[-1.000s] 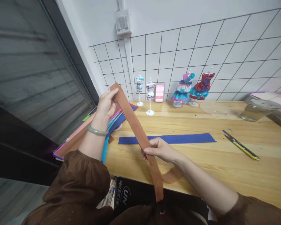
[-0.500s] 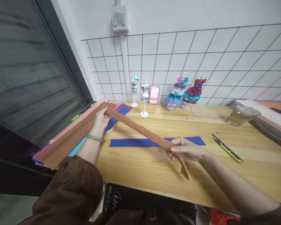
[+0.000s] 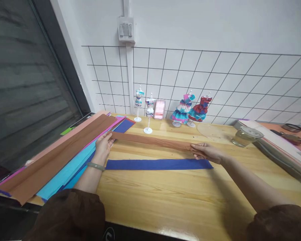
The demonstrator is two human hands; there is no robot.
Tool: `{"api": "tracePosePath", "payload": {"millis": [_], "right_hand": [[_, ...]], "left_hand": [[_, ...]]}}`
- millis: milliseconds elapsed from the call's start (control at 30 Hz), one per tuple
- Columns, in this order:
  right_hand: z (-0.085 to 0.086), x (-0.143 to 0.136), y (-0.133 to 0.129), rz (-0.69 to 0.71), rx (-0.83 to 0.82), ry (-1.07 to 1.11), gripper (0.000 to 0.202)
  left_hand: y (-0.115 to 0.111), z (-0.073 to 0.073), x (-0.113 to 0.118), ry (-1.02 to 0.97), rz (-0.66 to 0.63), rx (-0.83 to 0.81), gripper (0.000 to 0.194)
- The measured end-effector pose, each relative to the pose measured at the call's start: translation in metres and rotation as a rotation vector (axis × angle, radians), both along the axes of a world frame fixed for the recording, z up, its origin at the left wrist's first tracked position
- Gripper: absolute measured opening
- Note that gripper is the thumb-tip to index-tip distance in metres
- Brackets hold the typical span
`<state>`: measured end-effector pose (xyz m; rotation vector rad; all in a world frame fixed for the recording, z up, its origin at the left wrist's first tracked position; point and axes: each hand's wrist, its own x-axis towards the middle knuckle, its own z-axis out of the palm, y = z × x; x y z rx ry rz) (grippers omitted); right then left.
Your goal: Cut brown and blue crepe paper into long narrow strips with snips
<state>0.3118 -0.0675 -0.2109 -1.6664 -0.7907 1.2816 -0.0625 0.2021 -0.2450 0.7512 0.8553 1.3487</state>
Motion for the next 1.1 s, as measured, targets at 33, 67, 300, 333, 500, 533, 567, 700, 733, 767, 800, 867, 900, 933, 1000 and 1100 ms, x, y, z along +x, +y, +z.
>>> {"api": "tracePosePath", "payload": {"millis": [33, 67, 300, 333, 500, 533, 567, 700, 733, 767, 800, 867, 900, 933, 1000, 1100], "right_hand": [[-0.002, 0.006, 0.001, -0.03, -0.012, -0.018, 0.025], [-0.005, 0.011, 0.002, -0.058, -0.022, -0.032, 0.024], [-0.023, 0.046, 0.004, -0.161, -0.118, -0.166, 0.024], [-0.026, 0.05, 0.005, -0.175, -0.132, -0.189, 0.025], [-0.035, 0.061, 0.007, -0.258, -0.174, -0.288, 0.026], [-0.037, 0.062, 0.008, -0.271, -0.177, -0.301, 0.025], [-0.038, 0.063, 0.008, -0.283, -0.177, -0.311, 0.024], [-0.042, 0.066, 0.008, -0.31, -0.16, -0.331, 0.021], [-0.043, 0.066, 0.008, -0.315, -0.154, -0.336, 0.021], [-0.044, 0.067, 0.008, -0.319, -0.148, -0.342, 0.02], [-0.044, 0.067, 0.007, -0.325, -0.141, -0.35, 0.02], [-0.046, 0.068, 0.007, -0.337, -0.129, -0.371, 0.019], [-0.046, 0.068, 0.006, -0.343, -0.124, -0.385, 0.019], [-0.047, 0.068, 0.006, -0.349, -0.118, -0.4, 0.018], [-0.048, 0.068, 0.005, -0.361, -0.111, -0.438, 0.017], [-0.049, 0.066, 0.004, -0.373, -0.104, -0.507, 0.015]], "left_hand": [[-0.002, -0.002, 0.001, 0.026, -0.009, 0.006, 0.014], [-0.003, -0.004, 0.002, 0.053, -0.018, 0.013, 0.014], [-0.008, -0.011, 0.006, 0.237, -0.061, 0.019, 0.021], [-0.008, -0.012, 0.007, 0.258, -0.065, 0.014, 0.022], [-0.006, -0.017, 0.007, 0.329, -0.086, 0.012, 0.025], [-0.006, -0.018, 0.007, 0.342, -0.086, 0.012, 0.025], [-0.006, -0.018, 0.007, 0.355, -0.084, 0.011, 0.025], [-0.007, -0.018, 0.009, 0.403, -0.066, 0.013, 0.025], [-0.007, -0.018, 0.009, 0.411, -0.063, 0.016, 0.025], [-0.007, -0.018, 0.009, 0.418, -0.061, 0.019, 0.025], [-0.008, -0.018, 0.01, 0.423, -0.062, 0.025, 0.025], [-0.008, -0.019, 0.01, 0.434, -0.069, 0.042, 0.023], [-0.008, -0.02, 0.01, 0.439, -0.074, 0.048, 0.023], [-0.008, -0.021, 0.011, 0.446, -0.078, 0.057, 0.022], [-0.006, -0.023, 0.011, 0.475, -0.077, 0.089, 0.022], [-0.003, -0.027, 0.009, 0.578, -0.079, 0.171, 0.021]]}}
